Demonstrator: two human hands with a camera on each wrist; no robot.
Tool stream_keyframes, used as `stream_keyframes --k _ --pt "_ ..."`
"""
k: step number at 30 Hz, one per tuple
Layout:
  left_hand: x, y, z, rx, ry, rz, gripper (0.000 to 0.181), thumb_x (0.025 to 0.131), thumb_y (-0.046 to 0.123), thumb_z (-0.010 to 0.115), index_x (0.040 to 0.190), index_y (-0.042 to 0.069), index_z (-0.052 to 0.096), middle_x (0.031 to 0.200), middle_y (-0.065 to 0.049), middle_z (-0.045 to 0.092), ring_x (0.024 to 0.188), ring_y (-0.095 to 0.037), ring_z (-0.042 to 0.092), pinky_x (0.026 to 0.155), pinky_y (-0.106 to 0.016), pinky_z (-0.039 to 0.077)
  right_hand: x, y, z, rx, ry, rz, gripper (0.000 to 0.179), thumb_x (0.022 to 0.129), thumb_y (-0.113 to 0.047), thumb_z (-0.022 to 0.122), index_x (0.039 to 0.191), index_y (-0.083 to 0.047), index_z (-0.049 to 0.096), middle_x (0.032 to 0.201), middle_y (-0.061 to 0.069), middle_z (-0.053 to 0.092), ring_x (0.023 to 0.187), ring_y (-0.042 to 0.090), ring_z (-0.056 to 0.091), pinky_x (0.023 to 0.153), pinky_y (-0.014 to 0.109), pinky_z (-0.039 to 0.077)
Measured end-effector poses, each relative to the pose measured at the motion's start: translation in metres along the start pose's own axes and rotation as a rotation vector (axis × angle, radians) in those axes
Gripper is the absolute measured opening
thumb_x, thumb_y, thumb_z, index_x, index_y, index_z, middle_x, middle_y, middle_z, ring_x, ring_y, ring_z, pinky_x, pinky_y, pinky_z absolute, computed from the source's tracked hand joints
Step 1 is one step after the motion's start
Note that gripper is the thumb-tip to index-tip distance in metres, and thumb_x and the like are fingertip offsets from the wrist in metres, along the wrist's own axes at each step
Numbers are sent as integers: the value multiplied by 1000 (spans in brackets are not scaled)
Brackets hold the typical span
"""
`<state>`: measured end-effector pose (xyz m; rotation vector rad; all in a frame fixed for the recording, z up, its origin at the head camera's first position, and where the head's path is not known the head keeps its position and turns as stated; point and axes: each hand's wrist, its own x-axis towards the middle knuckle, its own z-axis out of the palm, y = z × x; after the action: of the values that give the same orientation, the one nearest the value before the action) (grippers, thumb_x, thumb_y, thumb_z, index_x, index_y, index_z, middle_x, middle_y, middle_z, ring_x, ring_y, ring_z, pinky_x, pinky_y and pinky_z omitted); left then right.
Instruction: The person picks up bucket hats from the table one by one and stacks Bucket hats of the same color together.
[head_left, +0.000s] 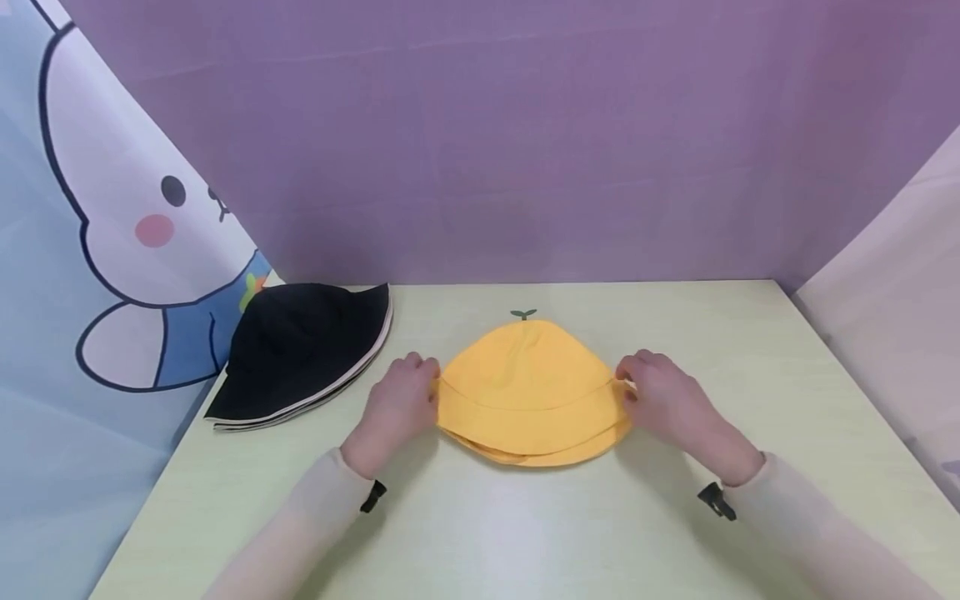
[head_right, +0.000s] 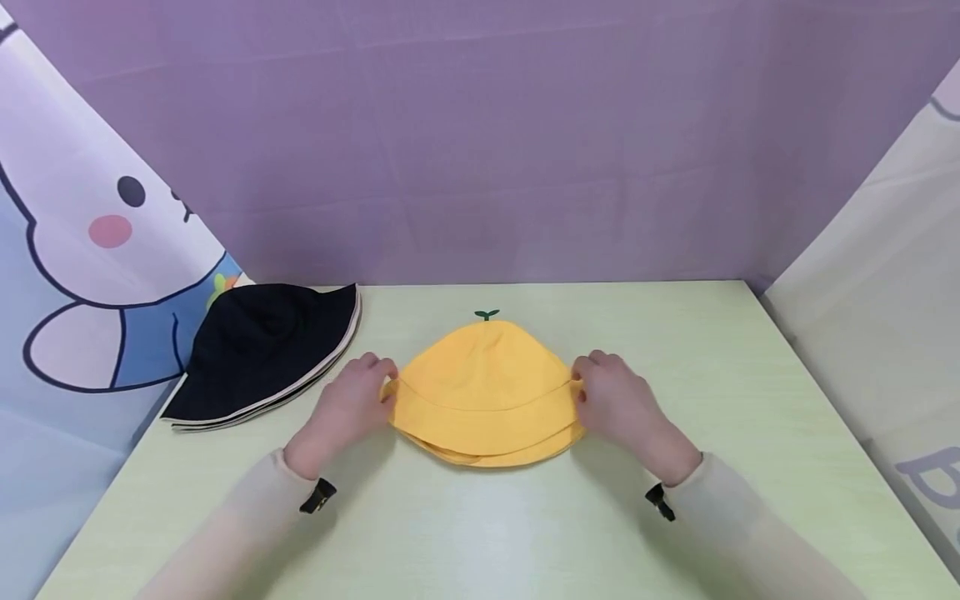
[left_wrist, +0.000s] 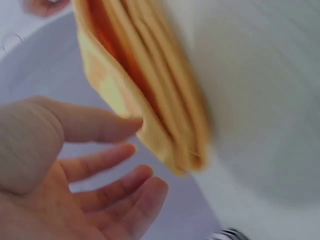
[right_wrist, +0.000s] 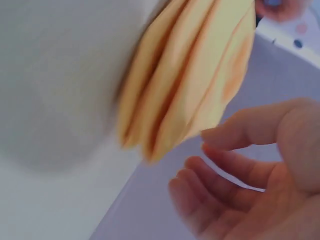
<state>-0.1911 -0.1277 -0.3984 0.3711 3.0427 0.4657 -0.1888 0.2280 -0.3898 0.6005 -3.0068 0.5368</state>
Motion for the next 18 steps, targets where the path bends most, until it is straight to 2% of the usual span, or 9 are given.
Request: stream_keyframes --k 2,4,7,10,14,18 --pt "-3 13 -1 31 -1 70 26 91 17 72 113 5 66 106 -11 57 94 -31 54 68 -44 52 -2 -13 5 -3 23 -66 30 83 -6 75 111 3 68 106 15 65 95 32 61 77 47 56" --pt "-6 24 1 55 -34 120 34 90 29 75 117 9 67 112 -11 57 99 -32 53 71 -44 51 -4 -25 10 -15 -22 -95 43 84 -16 80 120 2 66 116 17 63 104 35 59 82 48 55" --pt "-6 33 7 89 -89 156 43 87 43 78 114 12 67 112 -12 55 101 -33 51 71 -44 49 -5 -35 21 -66 -103 -84 62 82 -34 84 130 -1 62 124 17 59 110 35 55 83 47 54" --pt "-3 36 15 104 -117 149 47 86 48 78 115 12 66 112 -11 53 104 -34 49 68 -44 49 -4 -36 33 -131 -111 -97 67 80 -40 85 130 -2 62 122 16 56 108 35 52 77 45 52" --pt "4 37 22 109 -94 144 45 87 46 78 113 12 65 106 -9 50 101 -32 47 60 -40 48 1 -32 40 -196 -75 -144 64 81 -38 84 127 0 60 117 16 54 106 37 52 75 46 52" --pt "15 41 23 120 -80 134 42 88 43 78 111 11 65 101 -9 48 96 -31 46 58 -39 46 14 -27 38 -208 -103 -131 61 83 -36 82 127 0 59 118 16 54 106 37 51 74 46 52"
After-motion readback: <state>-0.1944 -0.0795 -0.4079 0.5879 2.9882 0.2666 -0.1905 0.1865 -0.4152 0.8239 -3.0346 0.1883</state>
